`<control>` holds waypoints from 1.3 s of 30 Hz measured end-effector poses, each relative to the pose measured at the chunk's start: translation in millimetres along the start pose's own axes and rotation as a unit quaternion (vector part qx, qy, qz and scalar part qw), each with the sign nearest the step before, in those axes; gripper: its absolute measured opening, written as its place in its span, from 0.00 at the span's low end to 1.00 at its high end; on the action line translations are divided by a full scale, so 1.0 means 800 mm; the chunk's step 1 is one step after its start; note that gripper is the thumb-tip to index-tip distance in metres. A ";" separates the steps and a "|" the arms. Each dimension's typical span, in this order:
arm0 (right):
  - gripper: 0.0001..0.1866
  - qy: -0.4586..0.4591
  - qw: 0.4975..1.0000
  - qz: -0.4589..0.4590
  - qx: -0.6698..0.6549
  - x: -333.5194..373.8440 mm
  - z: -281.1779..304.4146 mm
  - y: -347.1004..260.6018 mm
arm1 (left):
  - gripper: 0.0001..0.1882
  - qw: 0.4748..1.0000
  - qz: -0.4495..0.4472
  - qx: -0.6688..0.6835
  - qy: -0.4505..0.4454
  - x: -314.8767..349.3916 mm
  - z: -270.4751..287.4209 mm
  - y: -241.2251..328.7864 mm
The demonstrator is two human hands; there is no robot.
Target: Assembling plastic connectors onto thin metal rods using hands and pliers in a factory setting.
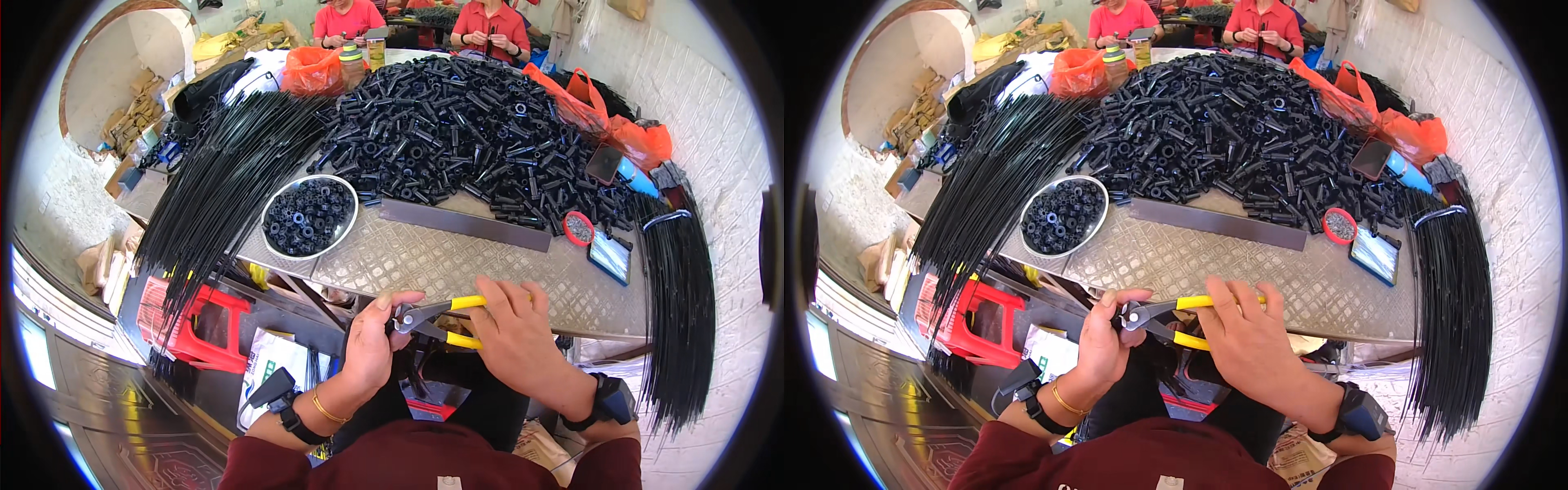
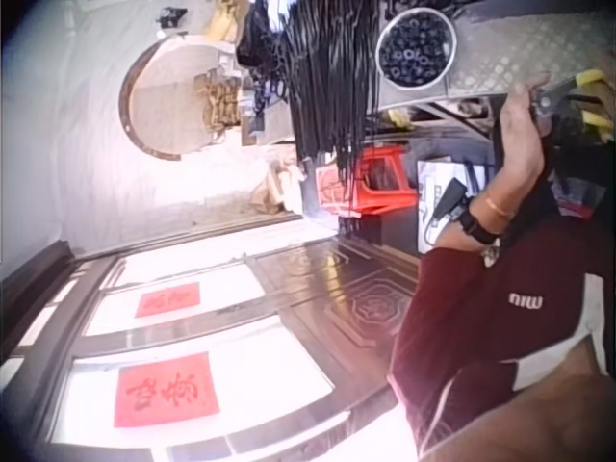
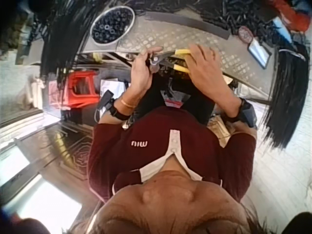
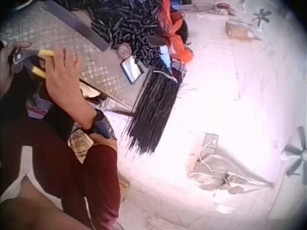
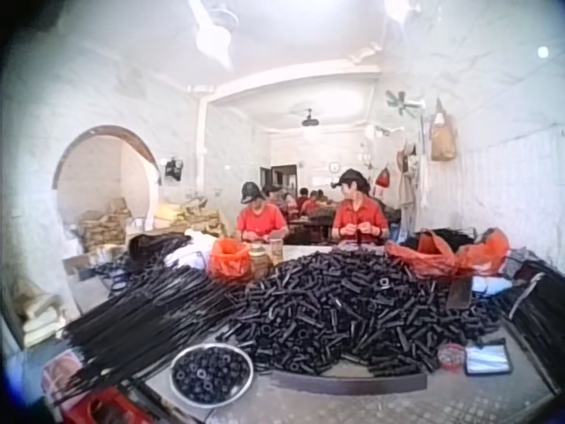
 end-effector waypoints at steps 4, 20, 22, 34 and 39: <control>0.15 0.004 1.000 0.017 0.010 -0.004 0.004 0.000 | 0.23 1.000 -0.002 0.013 -0.005 0.000 0.001 -0.001; 0.11 -0.072 0.994 0.067 0.048 -0.013 0.026 -0.006 | 0.22 0.999 -0.031 -0.033 0.019 0.006 0.003 -0.005; 0.11 -0.109 0.991 0.075 0.030 -0.012 0.026 -0.005 | 0.22 0.996 -0.026 -0.072 0.042 0.008 0.004 -0.005; 0.13 -0.142 0.963 0.038 -0.225 0.022 -0.043 -0.014 | 0.21 0.989 -0.029 -0.140 0.036 0.017 0.013 -0.019; 0.19 -0.085 0.978 0.049 -0.186 0.021 -0.026 0.003 | 0.21 0.996 -0.017 -0.085 -0.011 0.009 0.012 -0.026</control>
Point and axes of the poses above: each hand's wrist, its own x-axis away from the middle knuckle, its own z-axis out of the back of the hand, y = z × x, the point moved 6 cm from there along -x, towards the middle knuckle, and after that the axes turned 13 degrees about z, right-handed, at the moved point
